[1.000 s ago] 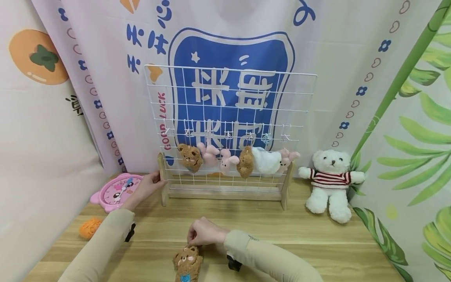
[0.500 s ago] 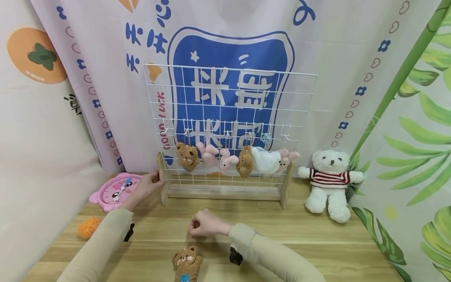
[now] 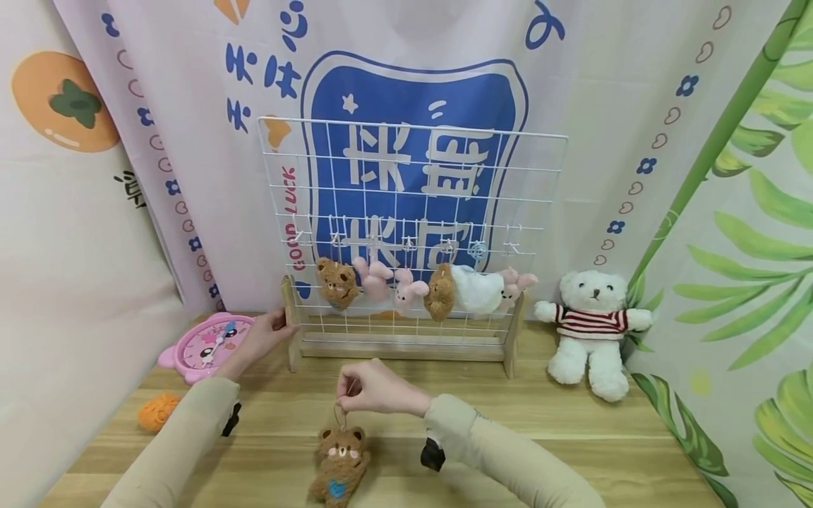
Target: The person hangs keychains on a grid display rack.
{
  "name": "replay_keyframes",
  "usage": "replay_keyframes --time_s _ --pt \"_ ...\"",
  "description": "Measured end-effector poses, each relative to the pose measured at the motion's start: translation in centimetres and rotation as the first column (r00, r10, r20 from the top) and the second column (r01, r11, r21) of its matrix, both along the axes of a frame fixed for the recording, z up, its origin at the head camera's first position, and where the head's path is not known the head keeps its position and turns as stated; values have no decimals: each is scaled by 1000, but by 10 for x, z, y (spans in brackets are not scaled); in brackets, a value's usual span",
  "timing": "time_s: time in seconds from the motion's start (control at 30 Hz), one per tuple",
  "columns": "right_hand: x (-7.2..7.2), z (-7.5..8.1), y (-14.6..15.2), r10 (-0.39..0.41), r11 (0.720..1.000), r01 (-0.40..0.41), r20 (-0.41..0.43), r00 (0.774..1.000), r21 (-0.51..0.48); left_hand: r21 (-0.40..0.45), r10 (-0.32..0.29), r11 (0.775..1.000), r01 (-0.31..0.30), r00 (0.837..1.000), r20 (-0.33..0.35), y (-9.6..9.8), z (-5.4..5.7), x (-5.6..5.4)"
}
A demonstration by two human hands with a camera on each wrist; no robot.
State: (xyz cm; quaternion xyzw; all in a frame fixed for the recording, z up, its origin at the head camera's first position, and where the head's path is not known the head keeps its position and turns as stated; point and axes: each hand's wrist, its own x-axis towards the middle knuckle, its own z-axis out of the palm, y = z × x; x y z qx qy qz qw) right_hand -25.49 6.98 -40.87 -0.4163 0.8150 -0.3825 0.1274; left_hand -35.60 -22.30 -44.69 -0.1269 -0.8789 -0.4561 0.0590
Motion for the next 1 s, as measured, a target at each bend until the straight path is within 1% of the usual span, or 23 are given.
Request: replay_keyframes --time_s 0.03,0.2,0.33,0.47,0.57,0.7,0.9,1.0 --pt "1 5 0 3 1000 -3 0 1000 -6 -1 0 1000 0 1000 1 -1 0 0" --pt "3 27 -3 22 999 -23 -52 998 -28 -1 -2 1000 2 1000 6 -3 0 1" --pt "0 42 -7 19 999 -22 -89 996 -33 3 0 1000 0 1000 -4 -3 -1 1" --pt "-8 59 -11 10 998 -18 -136 991 -56 11 -11 1000 11 1000 -14 -3 -1 0" --pt "-16 75 -16 -9 997 -5 -181 983 -77 12 -15 1000 15 1000 -24 -3 1 0" --pt "-29 101 -25 -57 995 36 -219 974 -95 15 -7 1000 8 999 -35 -2 1 -1" --pt "-45 142 -41 -88 993 65 -241 966 -101 16 0 1000 1 1000 -27 -1 0 2" --pt "-52 161 -49 -114 991 89 -270 956 -104 31 0 1000 1 1000 -29 0 0 2"
